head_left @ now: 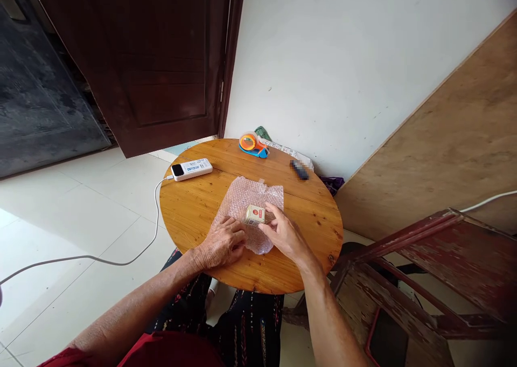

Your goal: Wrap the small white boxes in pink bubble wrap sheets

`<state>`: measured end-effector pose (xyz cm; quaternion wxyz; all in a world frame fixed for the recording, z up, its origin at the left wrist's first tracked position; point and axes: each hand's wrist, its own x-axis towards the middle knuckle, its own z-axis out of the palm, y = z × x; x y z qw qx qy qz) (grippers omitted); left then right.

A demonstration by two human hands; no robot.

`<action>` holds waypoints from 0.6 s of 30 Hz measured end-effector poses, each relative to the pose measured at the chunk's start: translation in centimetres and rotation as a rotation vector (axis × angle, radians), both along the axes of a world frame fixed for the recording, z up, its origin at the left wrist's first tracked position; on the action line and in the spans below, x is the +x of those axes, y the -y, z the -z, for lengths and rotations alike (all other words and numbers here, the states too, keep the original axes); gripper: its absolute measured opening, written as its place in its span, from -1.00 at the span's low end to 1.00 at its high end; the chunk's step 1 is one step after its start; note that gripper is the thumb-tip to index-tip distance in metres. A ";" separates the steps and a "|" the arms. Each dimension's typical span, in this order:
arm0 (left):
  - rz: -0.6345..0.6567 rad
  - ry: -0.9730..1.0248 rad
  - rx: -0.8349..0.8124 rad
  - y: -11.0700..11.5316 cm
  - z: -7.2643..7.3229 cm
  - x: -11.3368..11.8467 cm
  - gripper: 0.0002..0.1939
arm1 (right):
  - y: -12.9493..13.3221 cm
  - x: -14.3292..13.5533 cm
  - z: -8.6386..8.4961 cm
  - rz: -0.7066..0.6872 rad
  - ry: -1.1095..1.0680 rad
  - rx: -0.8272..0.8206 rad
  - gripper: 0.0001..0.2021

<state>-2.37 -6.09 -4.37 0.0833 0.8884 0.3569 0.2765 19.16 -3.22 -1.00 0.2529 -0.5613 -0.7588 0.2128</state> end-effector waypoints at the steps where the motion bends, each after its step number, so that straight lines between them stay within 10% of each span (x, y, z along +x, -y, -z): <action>1: -0.011 0.015 -0.002 0.0 -0.1 0.0 -0.93 | 0.4 0.5 -0.5 -0.035 -0.041 -0.023 -0.43; 7: -0.118 0.094 -0.009 -1.8 -1.7 0.7 -0.93 | 2.9 2.0 -2.9 -0.200 0.015 -0.044 -0.48; 11: -0.181 0.129 -0.040 -4.2 -3.1 1.6 -0.93 | 2.2 1.3 -2.2 -0.043 0.091 0.082 -0.93; 18: -0.225 0.224 -0.331 -6.9 -3.5 2.3 -0.94 | -1.1 1.2 -1.1 -0.039 -0.208 0.021 -0.88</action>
